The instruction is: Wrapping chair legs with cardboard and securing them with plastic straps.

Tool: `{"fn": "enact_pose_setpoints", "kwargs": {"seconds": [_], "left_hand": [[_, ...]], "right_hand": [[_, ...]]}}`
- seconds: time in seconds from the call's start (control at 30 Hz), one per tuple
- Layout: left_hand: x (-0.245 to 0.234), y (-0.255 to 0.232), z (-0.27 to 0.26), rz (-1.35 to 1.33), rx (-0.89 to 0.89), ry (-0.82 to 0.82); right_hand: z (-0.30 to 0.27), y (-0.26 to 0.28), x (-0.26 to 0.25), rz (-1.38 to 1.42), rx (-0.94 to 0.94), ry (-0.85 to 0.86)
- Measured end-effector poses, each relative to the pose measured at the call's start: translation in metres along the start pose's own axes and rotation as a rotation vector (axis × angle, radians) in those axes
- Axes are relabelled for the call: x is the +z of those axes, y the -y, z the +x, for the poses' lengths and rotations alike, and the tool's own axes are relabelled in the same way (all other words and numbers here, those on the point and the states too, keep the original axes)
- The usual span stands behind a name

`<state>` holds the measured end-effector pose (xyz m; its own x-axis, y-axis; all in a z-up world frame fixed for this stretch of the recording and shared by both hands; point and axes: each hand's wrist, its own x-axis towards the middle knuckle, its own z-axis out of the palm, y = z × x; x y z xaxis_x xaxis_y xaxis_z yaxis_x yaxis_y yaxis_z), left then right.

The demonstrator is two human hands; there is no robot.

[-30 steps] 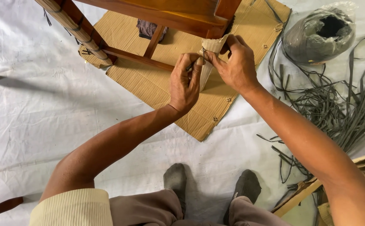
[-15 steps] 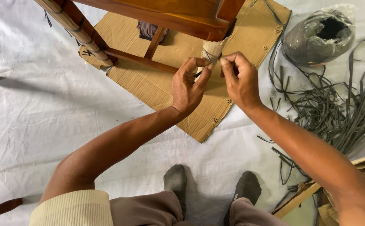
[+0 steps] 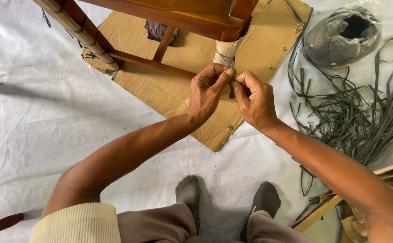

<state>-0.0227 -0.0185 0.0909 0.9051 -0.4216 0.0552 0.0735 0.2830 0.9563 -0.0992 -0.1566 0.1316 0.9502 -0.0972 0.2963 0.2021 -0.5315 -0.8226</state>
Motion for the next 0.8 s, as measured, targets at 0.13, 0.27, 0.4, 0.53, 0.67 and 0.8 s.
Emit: {"fn": "enact_pose_setpoints", "kwargs": {"seconds": [0.13, 0.27, 0.4, 0.53, 0.67, 0.8], "left_hand": [[-0.002, 0.002, 0.001, -0.038, -0.02, 0.035], [-0.004, 0.001, 0.001, -0.02, -0.019, 0.021], [-0.003, 0.003, 0.002, 0.022, -0.018, 0.011], [-0.002, 0.005, 0.003, 0.038, -0.015, 0.005], [-0.004, -0.004, 0.002, 0.098, -0.022, 0.022], [-0.008, -0.009, -0.002, 0.141, 0.039, 0.029]], "right_hand": [[-0.002, -0.002, -0.003, 0.02, -0.034, 0.007], [-0.005, -0.024, -0.007, -0.027, -0.048, -0.012], [0.008, -0.014, -0.014, -0.009, -0.027, -0.086], [0.03, 0.006, -0.021, 0.021, -0.047, -0.099], [0.045, 0.001, -0.015, 0.221, 0.089, 0.013], [0.047, -0.012, -0.012, 0.417, 0.177, 0.068]]}}
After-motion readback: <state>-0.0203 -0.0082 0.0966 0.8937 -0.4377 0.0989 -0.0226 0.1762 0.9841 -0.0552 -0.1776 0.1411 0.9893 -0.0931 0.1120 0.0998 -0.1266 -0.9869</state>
